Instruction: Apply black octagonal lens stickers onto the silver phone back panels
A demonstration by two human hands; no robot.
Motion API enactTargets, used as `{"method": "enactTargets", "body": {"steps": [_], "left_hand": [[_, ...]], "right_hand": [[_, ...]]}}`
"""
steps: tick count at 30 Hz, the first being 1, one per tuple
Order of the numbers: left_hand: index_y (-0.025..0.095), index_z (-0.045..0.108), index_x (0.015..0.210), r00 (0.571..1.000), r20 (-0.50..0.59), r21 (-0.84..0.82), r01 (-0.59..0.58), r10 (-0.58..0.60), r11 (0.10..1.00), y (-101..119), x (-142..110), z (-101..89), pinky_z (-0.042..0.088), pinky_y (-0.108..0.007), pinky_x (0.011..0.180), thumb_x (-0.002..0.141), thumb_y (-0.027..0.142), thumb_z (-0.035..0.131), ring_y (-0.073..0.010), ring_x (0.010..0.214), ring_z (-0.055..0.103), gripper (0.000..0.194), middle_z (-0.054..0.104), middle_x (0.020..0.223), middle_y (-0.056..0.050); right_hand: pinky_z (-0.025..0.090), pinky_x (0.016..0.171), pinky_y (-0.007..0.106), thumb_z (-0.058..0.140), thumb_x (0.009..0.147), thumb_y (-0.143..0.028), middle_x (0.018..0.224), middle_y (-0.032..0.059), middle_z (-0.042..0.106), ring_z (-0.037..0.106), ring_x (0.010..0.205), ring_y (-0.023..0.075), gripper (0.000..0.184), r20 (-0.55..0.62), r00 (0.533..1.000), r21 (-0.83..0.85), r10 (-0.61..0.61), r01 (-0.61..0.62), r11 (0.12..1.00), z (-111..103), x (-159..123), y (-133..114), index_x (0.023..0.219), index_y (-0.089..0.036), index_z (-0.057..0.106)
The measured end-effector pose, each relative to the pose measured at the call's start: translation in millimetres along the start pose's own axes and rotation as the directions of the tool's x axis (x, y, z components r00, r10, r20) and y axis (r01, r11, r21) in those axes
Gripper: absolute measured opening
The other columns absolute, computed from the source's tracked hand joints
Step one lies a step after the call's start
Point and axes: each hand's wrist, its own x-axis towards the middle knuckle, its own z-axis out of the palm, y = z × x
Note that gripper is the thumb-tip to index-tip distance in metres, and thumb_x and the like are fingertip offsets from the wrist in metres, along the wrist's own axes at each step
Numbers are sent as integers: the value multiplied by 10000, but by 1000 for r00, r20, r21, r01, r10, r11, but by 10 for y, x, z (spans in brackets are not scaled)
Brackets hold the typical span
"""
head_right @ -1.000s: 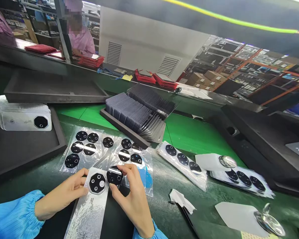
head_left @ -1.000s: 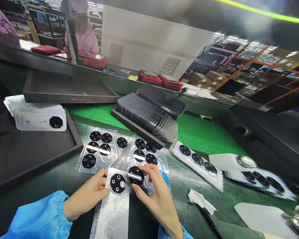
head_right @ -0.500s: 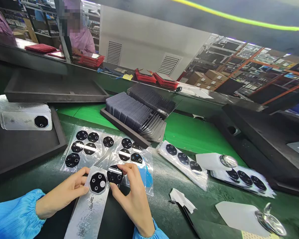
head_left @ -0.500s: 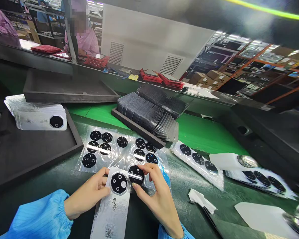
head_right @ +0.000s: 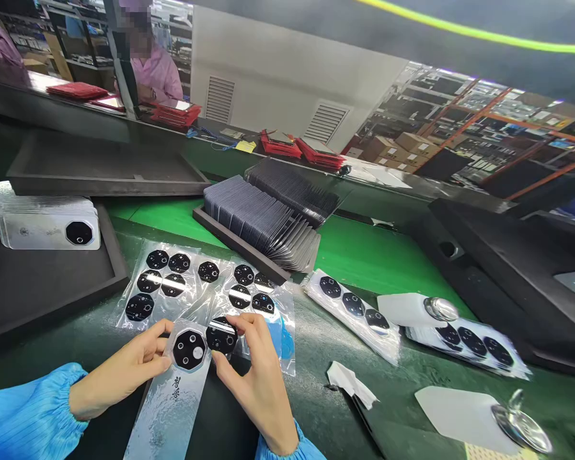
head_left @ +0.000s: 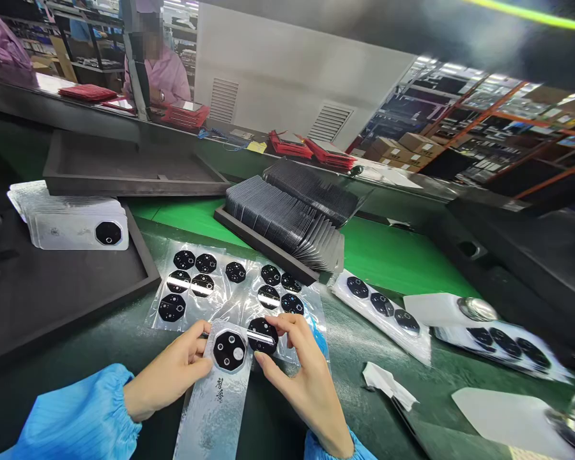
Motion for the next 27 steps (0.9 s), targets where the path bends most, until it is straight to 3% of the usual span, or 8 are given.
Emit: {"method": "enactTargets", "body": {"steps": [10, 16, 27], "left_hand": [[223, 485, 1209, 1000, -17, 22, 0, 1, 1000, 23, -8, 25, 449, -323, 745, 933, 259, 544, -196, 863, 644, 285, 671, 1005, -30], [227, 482, 1211, 1000, -8, 15, 0, 0, 1000, 51, -18, 28, 456, -323, 760, 938, 250, 534, -207, 914, 647, 279, 672, 986, -27], [207, 498, 1188, 1000, -8, 6, -16, 16, 1000, -13, 25, 9, 456, -341, 839, 902, 183, 547, -171, 831, 642, 291, 679, 1082, -50]], "right_hand": [[501, 771, 349, 629, 841, -219, 1058, 55, 566, 559, 917, 215, 331, -5, 1000, -18, -4, 4, 1000, -9, 4, -8, 1164, -247, 560], [501, 755, 344, 628, 843, -215, 1048, 53, 566, 556, 908, 214, 331, -3, 1000, -12, -3, 3, 1000, -7, 20, -19, 1166, -250, 562], [508, 759, 346, 631, 848, -226, 1056, 55, 561, 557, 893, 209, 325, -1, 1000, -26, -4, 4, 1000, -6, 15, -15, 1164, -248, 558]]}}
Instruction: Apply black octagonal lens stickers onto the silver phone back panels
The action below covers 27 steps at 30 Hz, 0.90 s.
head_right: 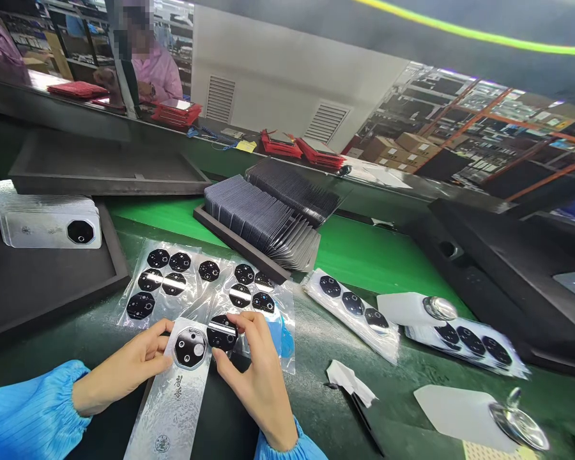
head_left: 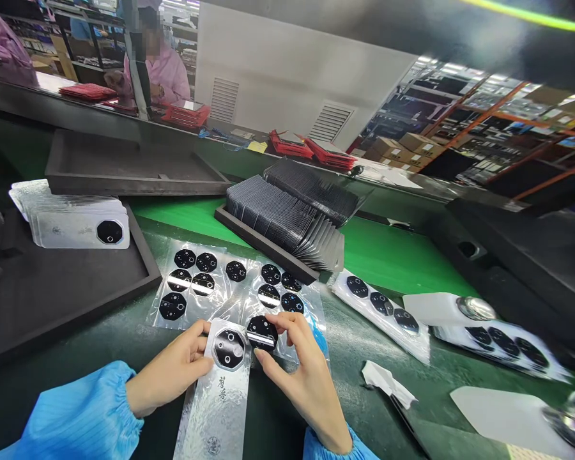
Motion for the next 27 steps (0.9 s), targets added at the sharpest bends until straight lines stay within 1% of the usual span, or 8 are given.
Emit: {"method": "enactTargets", "body": {"steps": [4, 9, 13, 17, 19, 27], "left_hand": [[206, 512, 1170, 1000, 5, -27, 1, -1, 1000, 6, 0, 5, 456, -339, 864, 898, 190, 560, -187, 880, 661, 277, 684, 1098, -54], [212, 511, 1179, 1000, 11, -25, -4, 4, 1000, -3, -10, 1, 453, -355, 875, 907, 180, 545, -174, 852, 650, 277, 681, 1101, -48], [209, 510, 1191, 1000, 6, -12, 9, -9, 1000, 5, -9, -5, 448, -354, 861, 890, 165, 538, -183, 869, 646, 305, 689, 1075, -44], [194, 510, 1195, 999, -21, -12, 45, -45, 999, 49, -3, 11, 440, -355, 867, 840, 140, 546, -220, 968, 645, 361, 704, 1053, -49], [186, 512, 1189, 998, -33, -18, 55, -55, 998, 80, -6, 26, 440, -354, 862, 817, 132, 550, -230, 980, 648, 377, 713, 1042, -54], [205, 526, 1186, 995, -40, -2, 90, -90, 996, 175, -43, 41, 432, -351, 889, 821, 179, 567, -225, 988, 647, 368, 716, 1074, -41]], "right_hand": [[512, 747, 349, 637, 845, -243, 1060, 57, 567, 564, 883, 212, 326, -2, 1000, -13, 10, -10, 1000, -2, -1, 3, 1163, -252, 564], [512, 743, 344, 628, 850, -236, 1052, 56, 568, 564, 889, 211, 317, 1, 1000, -2, 0, 0, 1000, 1, 3, -3, 1160, -250, 564], [510, 748, 343, 626, 846, -228, 1055, 54, 569, 565, 902, 213, 317, 6, 1000, 13, 4, -4, 1000, 11, 5, 1, 1155, -249, 563], [508, 757, 342, 626, 844, -218, 1062, 51, 566, 564, 918, 212, 328, 6, 1000, 15, 4, -4, 1000, 17, 0, 14, 1164, -248, 558], [506, 757, 343, 624, 844, -215, 1065, 53, 566, 565, 922, 213, 328, 3, 1000, 12, 0, 0, 1000, 18, 0, 14, 1164, -245, 558], [507, 731, 343, 618, 841, -225, 1048, 58, 582, 576, 917, 219, 312, -9, 1000, 5, -5, 5, 1000, 7, 17, -13, 1148, -246, 568]]}}
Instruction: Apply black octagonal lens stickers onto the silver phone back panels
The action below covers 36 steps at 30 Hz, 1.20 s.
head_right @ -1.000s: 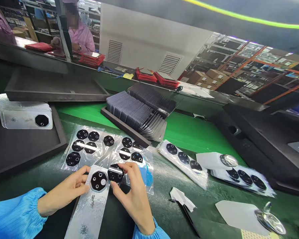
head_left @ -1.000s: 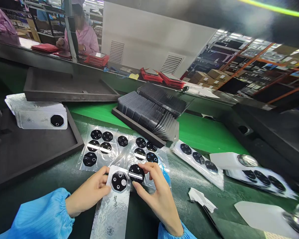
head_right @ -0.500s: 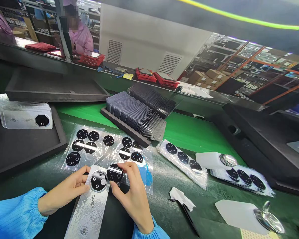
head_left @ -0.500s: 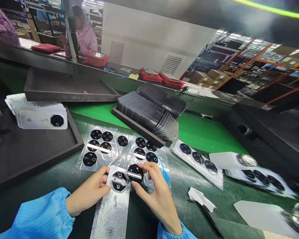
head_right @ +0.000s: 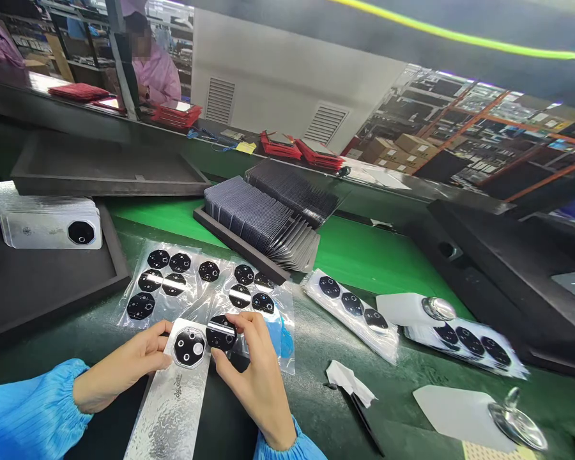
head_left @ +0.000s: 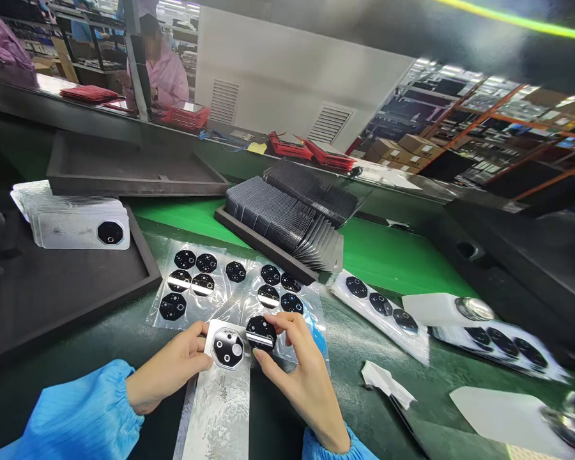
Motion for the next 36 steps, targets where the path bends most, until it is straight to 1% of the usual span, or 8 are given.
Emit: {"method": "enactTargets", "body": {"steps": [6, 11, 19, 25, 27, 29, 33, 36], "left_hand": [[197, 534, 1168, 1000, -22, 24, 13, -12, 1000, -1, 7, -4, 427, -328, 830, 817, 171, 554, -215, 957, 641, 353, 718, 1075, -43], [185, 536, 1137, 1000, -25, -5, 2, -2, 1000, -10, 25, -3, 444, -319, 807, 790, 142, 554, -215, 953, 660, 349, 733, 1027, -40], [181, 538, 1113, 1000, -28, -8, 4, -4, 1000, -16, 19, -4, 436, -309, 766, 805, 145, 550, -202, 897, 658, 310, 733, 993, -41], [178, 525, 1149, 999, -35, -27, 3, -4, 1000, -21, 15, -7, 431, -286, 749, 824, 142, 553, -164, 830, 640, 328, 733, 990, -32], [183, 511, 1162, 997, -67, -47, -31, 28, 998, -21, 18, -7, 446, -283, 750, 844, 166, 561, -157, 814, 642, 322, 731, 994, -33], [190, 497, 1171, 989, -127, -76, -88, 77, 993, -22, 26, -12, 473, -294, 759, 862, 205, 574, -170, 848, 657, 319, 723, 1044, -47], [207, 484, 1157, 943, -289, -142, -212, 165, 967, -30, 61, -30, 534, -329, 761, 843, 304, 645, -224, 937, 686, 365, 693, 1152, -84], [211, 475, 1136, 912, -369, -171, -256, 179, 952, -36, 92, -38, 555, -330, 739, 802, 344, 703, -232, 905, 705, 426, 708, 1118, -85]], "right_hand": [[502, 742, 342, 621, 843, -217, 1047, 53, 575, 569, 921, 217, 324, 1, 1000, 14, -8, 8, 1000, 5, -3, 10, 1160, -250, 561], [497, 754, 342, 624, 846, -211, 1055, 51, 568, 560, 923, 214, 333, 7, 1000, 20, -7, 7, 1000, 7, -7, 22, 1169, -250, 554], [489, 758, 333, 622, 844, -197, 1060, 48, 564, 553, 930, 212, 332, 4, 1000, 22, -5, 4, 1000, 3, -6, 11, 1165, -249, 556], [486, 755, 326, 631, 847, -216, 1064, 47, 561, 549, 915, 207, 331, -2, 1000, 16, -7, 7, 1000, 16, -3, 32, 1169, -247, 561], [487, 756, 327, 640, 844, -224, 1073, 47, 557, 545, 908, 205, 346, -26, 1000, 9, -6, 6, 1000, 21, -9, 40, 1180, -250, 561], [488, 764, 333, 645, 848, -236, 1080, 46, 553, 543, 901, 204, 361, -72, 997, -2, -4, 3, 1000, 26, -16, 49, 1198, -259, 560], [490, 767, 342, 646, 863, -275, 1074, 47, 552, 552, 874, 202, 350, -176, 984, -27, -19, 14, 1000, 34, -26, 80, 1204, -268, 569], [496, 739, 328, 645, 869, -281, 1068, 51, 556, 559, 851, 196, 356, -193, 980, -49, -39, 30, 998, 44, -27, 123, 1215, -266, 564]]}}
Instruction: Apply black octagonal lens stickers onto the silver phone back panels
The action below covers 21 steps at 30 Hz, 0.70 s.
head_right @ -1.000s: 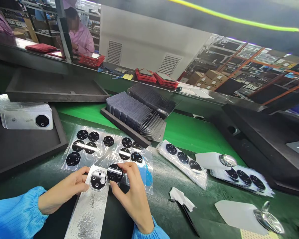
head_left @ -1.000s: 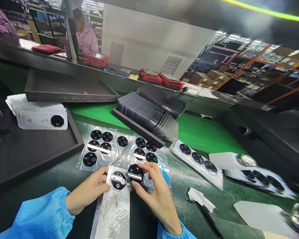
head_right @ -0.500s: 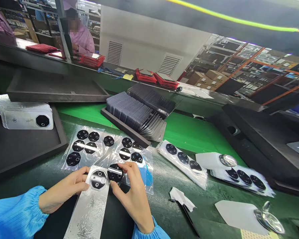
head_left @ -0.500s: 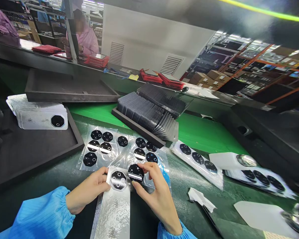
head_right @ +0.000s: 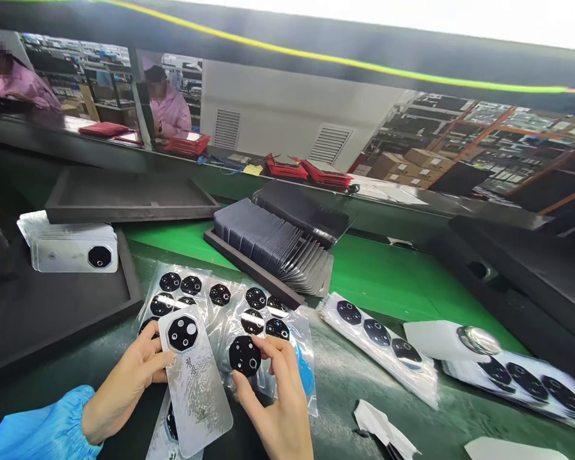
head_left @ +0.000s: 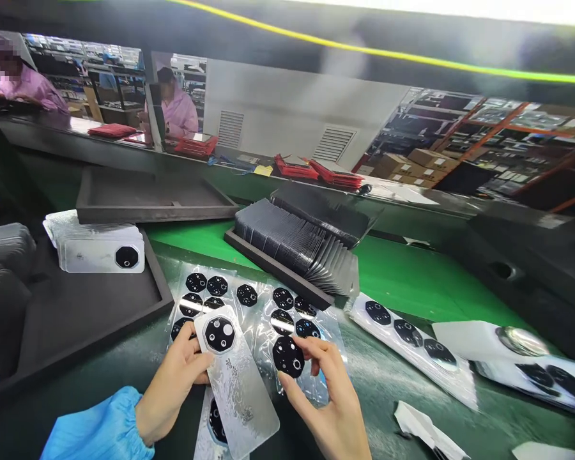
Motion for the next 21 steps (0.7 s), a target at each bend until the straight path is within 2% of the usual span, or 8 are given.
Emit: {"method": "enactTargets", "body": {"steps": [11, 21], "left_hand": [[199, 452, 1227, 999, -4, -78, 34, -34, 996, -6, 20, 10, 555, -302, 723, 792, 317, 708, -225, 864, 728, 518, 760, 972, -64], [189, 475, 1223, 997, -14, -76, 73, -74, 994, 28, 8, 19, 571, -369, 798, 807, 324, 701, -253, 897, 726, 493, 762, 974, -72]], "right_hand": [[504, 705, 302, 654, 867, -290, 1037, 50, 570, 562, 809, 184, 370, 12, 1000, -20, -29, 29, 999, 21, -3, 76, 1225, -263, 561], [505, 697, 295, 645, 878, -313, 1058, 54, 556, 552, 826, 184, 369, 36, 999, -37, -11, 12, 999, 9, -22, 89, 1230, -267, 543]]}}
